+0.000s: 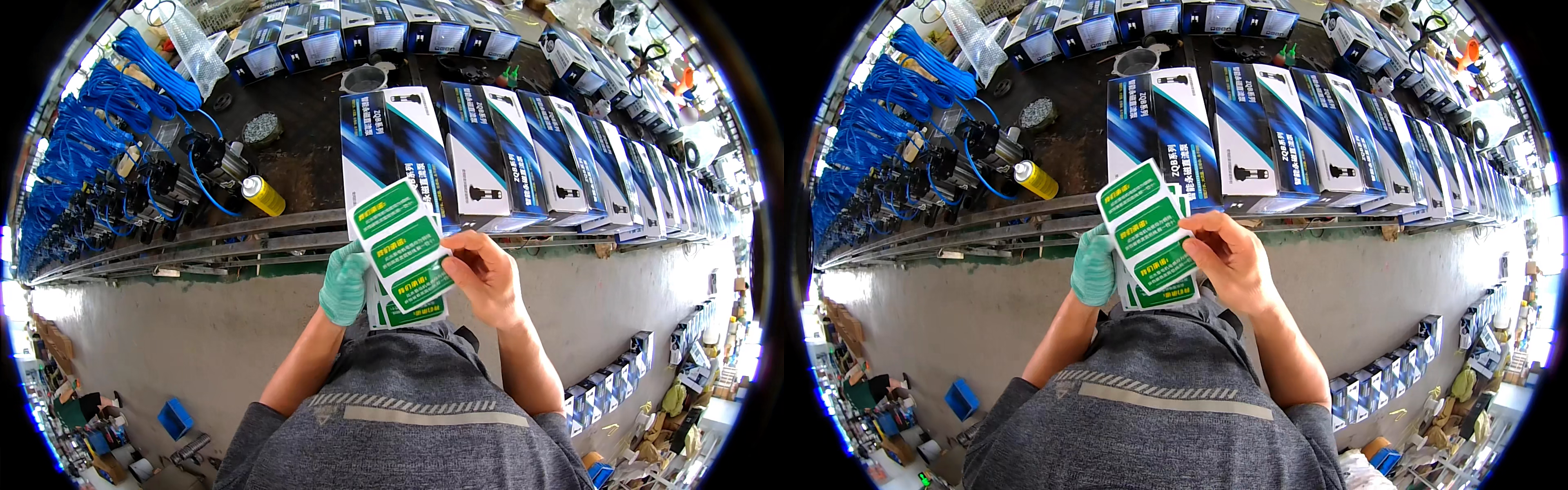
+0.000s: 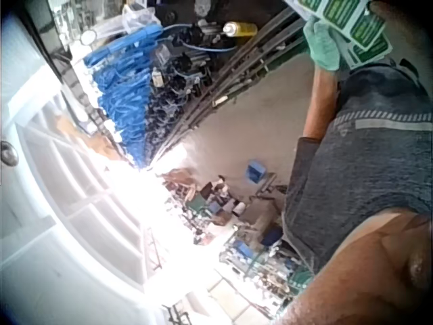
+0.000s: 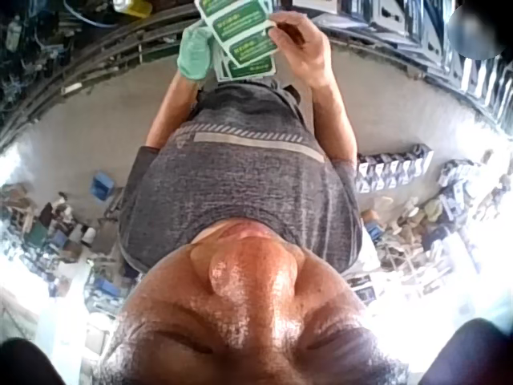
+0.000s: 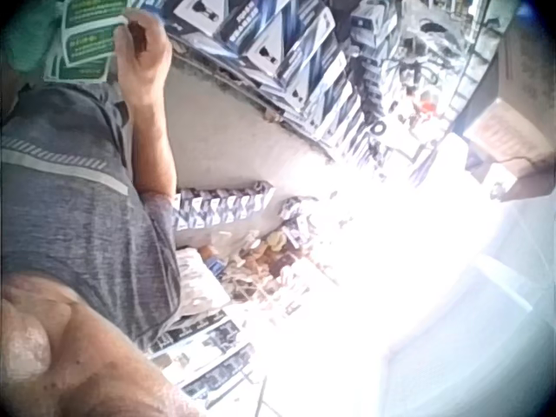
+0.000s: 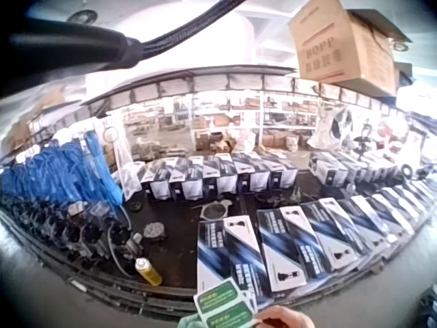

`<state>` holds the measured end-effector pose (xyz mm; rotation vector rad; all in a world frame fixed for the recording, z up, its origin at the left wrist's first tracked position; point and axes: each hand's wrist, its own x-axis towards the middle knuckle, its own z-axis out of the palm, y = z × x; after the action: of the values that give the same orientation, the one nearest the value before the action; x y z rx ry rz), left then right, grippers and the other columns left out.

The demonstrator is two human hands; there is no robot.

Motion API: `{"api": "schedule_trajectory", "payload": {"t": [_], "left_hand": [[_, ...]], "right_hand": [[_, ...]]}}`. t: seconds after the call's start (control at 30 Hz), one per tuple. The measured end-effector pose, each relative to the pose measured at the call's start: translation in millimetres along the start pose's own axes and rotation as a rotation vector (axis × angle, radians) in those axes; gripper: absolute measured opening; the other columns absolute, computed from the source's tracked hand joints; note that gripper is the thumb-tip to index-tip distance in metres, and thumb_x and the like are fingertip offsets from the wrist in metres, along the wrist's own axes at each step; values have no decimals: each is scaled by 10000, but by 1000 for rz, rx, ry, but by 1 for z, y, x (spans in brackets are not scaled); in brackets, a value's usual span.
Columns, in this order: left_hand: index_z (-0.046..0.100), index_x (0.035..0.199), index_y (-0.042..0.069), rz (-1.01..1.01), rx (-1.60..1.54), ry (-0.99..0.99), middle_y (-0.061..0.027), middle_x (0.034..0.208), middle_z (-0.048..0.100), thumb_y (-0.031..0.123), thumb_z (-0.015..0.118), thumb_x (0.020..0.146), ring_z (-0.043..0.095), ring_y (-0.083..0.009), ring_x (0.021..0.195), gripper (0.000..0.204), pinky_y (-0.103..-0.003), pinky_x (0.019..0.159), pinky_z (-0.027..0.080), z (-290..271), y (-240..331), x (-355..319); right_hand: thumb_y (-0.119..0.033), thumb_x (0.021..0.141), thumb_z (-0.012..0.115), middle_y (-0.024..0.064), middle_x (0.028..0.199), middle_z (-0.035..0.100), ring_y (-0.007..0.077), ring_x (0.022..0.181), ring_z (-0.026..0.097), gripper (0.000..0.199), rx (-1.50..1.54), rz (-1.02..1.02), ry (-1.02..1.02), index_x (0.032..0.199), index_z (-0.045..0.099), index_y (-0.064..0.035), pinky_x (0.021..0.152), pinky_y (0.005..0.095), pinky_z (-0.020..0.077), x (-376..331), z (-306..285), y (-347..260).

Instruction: The person retrieves green and white labels from a cardboard box and applies them one by one to the tops of product boxes arranged on a table and on the floor. The person wears gloves and repeatedly peels backing from each label before pressing it onto a box.

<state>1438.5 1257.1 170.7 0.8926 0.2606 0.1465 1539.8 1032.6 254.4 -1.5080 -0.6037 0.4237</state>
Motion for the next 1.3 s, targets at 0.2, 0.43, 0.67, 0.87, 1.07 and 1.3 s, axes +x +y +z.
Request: {"api": "schedule_trajectory", "payload": {"t": [0.2, 0.43, 0.67, 0.87, 1.07, 1.3], "left_hand": [[665, 1311, 35, 79, 11, 125, -102, 1209, 745, 542, 678, 968, 742, -192, 1043, 613, -324, 856, 634, 32, 8, 6], [747, 1164, 8, 14, 116, 202, -78, 1070, 772, 392, 708, 1006, 724, -128, 910, 417, -284, 809, 595, 48, 32, 1], [764, 1149, 22, 78, 218, 207, -49, 1026, 779, 272, 728, 1010, 684, -77, 881, 288, -257, 774, 567, 49, 23, 2], [766, 1135, 7, 64, 497, 151, -33, 961, 776, 239, 731, 1007, 661, -65, 838, 268, -262, 730, 565, 47, 20, 6], [768, 1142, 26, 131, 589, -14, -31, 961, 782, 211, 731, 1004, 664, -66, 851, 234, -267, 744, 563, 48, 31, 5], [766, 1134, 16, 78, 578, 39, -32, 956, 781, 210, 725, 1009, 665, -64, 856, 234, -266, 741, 566, 53, 30, 8]], "right_hand": [[-19, 956, 712, 40, 908, 688, 75, 765, 609, 201, -268, 41, -48, 1155, 694, -38, 709, 241, 510, 9, -3, -19], [-19, 921, 753, 40, 920, 673, 95, 753, 585, 299, -195, 55, -109, 1212, 691, -49, 714, 257, 517, 16, -1, -23], [1, 891, 782, 44, 946, 691, 112, 769, 606, 371, -166, -33, -143, 1244, 693, -69, 738, 274, 528, 14, -7, -16], [26, 874, 773, 82, 937, 699, 163, 815, 684, 367, -263, -92, -230, 1225, 710, -61, 744, 308, 552, 16, -11, -31], [46, 858, 762, 110, 926, 701, 229, 821, 707, 285, -346, -123, -235, 1126, 738, -48, 742, 329, 561, 18, -15, -38], [28, 872, 754, 94, 931, 718, 246, 863, 716, 180, -361, -192, -262, 1039, 743, -39, 748, 341, 564, 21, -22, -34]]}}
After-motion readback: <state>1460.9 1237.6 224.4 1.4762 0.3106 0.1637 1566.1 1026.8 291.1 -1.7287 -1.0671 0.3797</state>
